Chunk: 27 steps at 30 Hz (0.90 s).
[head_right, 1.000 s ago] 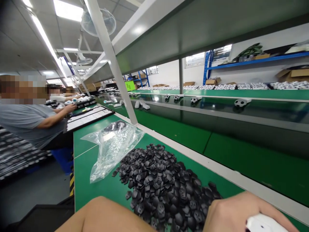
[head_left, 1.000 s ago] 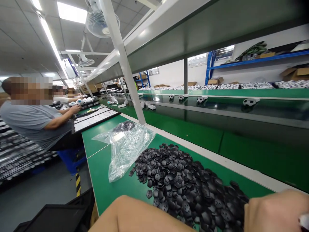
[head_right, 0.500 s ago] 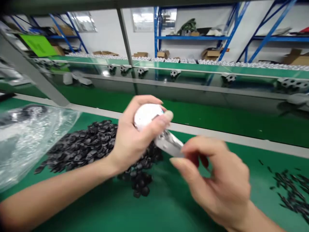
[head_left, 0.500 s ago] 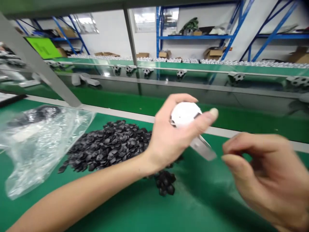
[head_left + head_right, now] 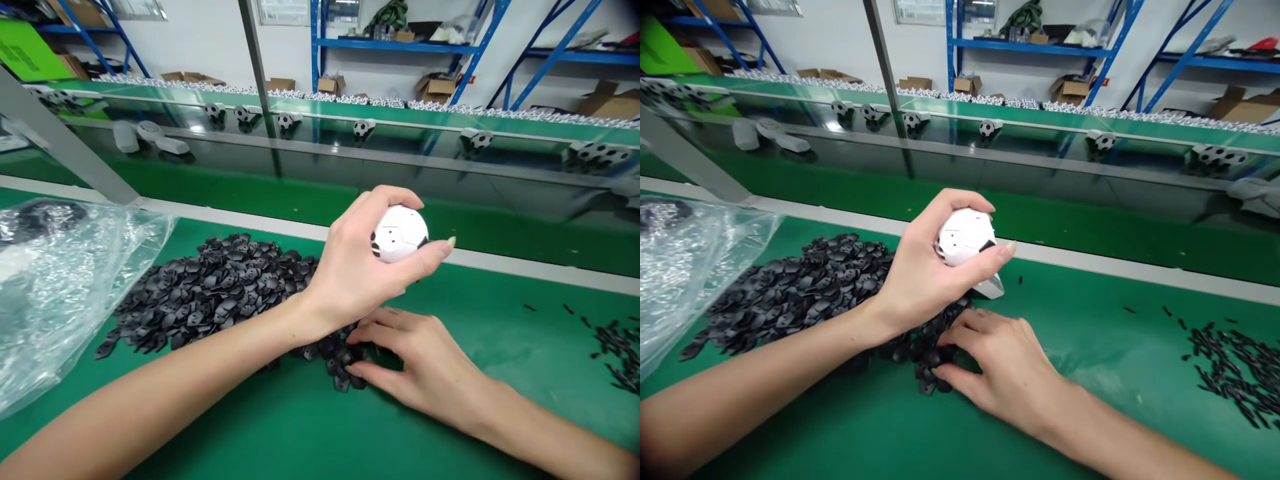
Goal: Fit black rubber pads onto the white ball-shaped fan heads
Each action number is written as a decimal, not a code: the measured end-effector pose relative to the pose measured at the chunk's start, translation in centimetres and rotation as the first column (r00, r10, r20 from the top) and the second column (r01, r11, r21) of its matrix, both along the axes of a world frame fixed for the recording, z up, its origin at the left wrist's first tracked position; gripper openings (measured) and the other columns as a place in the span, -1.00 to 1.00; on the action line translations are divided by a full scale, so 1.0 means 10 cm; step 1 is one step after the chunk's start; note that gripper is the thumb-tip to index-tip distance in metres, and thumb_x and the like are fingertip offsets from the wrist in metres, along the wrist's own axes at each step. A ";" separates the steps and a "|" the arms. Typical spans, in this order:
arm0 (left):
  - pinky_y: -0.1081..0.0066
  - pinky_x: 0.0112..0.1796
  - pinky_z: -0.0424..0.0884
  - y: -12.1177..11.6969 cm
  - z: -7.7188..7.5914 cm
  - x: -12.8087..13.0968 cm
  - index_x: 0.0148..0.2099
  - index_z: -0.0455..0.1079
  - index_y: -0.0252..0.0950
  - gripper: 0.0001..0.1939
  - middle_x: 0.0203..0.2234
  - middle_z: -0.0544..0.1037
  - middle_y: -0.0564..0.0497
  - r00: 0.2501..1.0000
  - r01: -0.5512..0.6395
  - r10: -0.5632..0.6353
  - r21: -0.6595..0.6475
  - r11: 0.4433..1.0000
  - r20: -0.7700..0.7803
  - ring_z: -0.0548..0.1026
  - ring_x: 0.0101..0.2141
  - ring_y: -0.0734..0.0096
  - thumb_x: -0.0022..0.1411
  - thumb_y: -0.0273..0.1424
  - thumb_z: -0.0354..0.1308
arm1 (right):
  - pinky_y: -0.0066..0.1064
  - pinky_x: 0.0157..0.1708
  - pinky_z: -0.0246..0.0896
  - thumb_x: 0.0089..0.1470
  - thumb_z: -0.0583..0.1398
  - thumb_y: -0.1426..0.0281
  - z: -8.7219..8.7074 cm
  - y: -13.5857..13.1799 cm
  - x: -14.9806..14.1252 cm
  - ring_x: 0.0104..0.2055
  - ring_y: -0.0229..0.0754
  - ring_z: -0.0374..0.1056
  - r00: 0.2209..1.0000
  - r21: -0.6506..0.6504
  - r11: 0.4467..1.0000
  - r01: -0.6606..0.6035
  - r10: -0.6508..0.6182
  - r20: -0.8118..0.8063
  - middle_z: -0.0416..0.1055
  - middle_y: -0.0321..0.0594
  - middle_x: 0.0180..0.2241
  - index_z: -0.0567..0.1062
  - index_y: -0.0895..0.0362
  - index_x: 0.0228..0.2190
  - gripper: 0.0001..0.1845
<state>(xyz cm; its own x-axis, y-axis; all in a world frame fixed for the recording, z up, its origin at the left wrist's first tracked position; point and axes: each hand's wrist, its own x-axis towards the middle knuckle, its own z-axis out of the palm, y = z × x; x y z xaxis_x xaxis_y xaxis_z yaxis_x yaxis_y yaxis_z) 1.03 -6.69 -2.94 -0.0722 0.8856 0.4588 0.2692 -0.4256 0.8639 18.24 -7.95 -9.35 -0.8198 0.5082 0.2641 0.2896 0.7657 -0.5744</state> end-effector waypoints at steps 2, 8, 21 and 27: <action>0.41 -0.36 0.48 -0.01 0.00 -0.02 0.00 0.46 -0.21 -0.62 -0.12 0.61 -0.05 1.000 0.001 0.000 -0.021 1.000 0.019 0.61 -0.19 0.23 0.25 -0.20 0.47 | -0.26 -0.18 0.55 0.14 0.50 0.43 -0.01 0.02 0.02 -0.11 -0.02 0.62 1.000 -0.010 1.000 -0.021 0.021 -0.004 0.65 -0.31 -0.08 0.65 0.04 -0.09 -0.70; 0.35 -0.26 0.52 -0.01 -0.02 -0.04 0.02 0.45 -0.20 -0.62 -0.06 0.62 -0.07 0.999 0.034 -0.034 -0.018 0.999 0.024 0.61 -0.06 0.13 0.28 -0.20 0.45 | -0.27 -0.21 0.51 0.43 0.23 0.42 -0.05 0.02 0.09 -0.15 -0.06 0.59 0.997 0.051 0.997 -0.060 0.062 -0.044 0.63 -0.23 -0.09 0.64 0.05 -0.06 -0.84; 0.42 -0.35 0.45 0.03 -0.03 -0.03 -0.06 0.45 -0.21 -0.69 -0.23 0.59 0.03 0.998 -0.058 0.058 0.053 0.997 0.000 0.53 -0.35 0.39 0.24 -0.26 0.45 | -0.41 -0.16 0.51 0.46 0.20 0.45 -0.02 -0.01 0.02 -0.20 -0.18 0.60 0.954 -0.086 0.995 0.045 -0.068 -0.291 0.64 -0.24 -0.20 0.60 0.08 -0.10 -0.86; 0.43 -0.35 0.44 0.05 0.01 -0.06 -0.07 0.48 -0.20 -0.71 -0.25 0.59 0.03 0.994 -0.101 0.105 0.092 0.991 -0.039 0.52 -0.37 0.37 0.29 -0.15 0.36 | -0.42 -0.18 0.52 0.43 0.26 0.45 0.18 0.01 -0.01 -0.27 -0.20 0.58 0.890 -0.033 0.996 0.087 -0.092 -0.447 0.64 -0.25 -0.28 0.63 0.08 -0.17 -0.89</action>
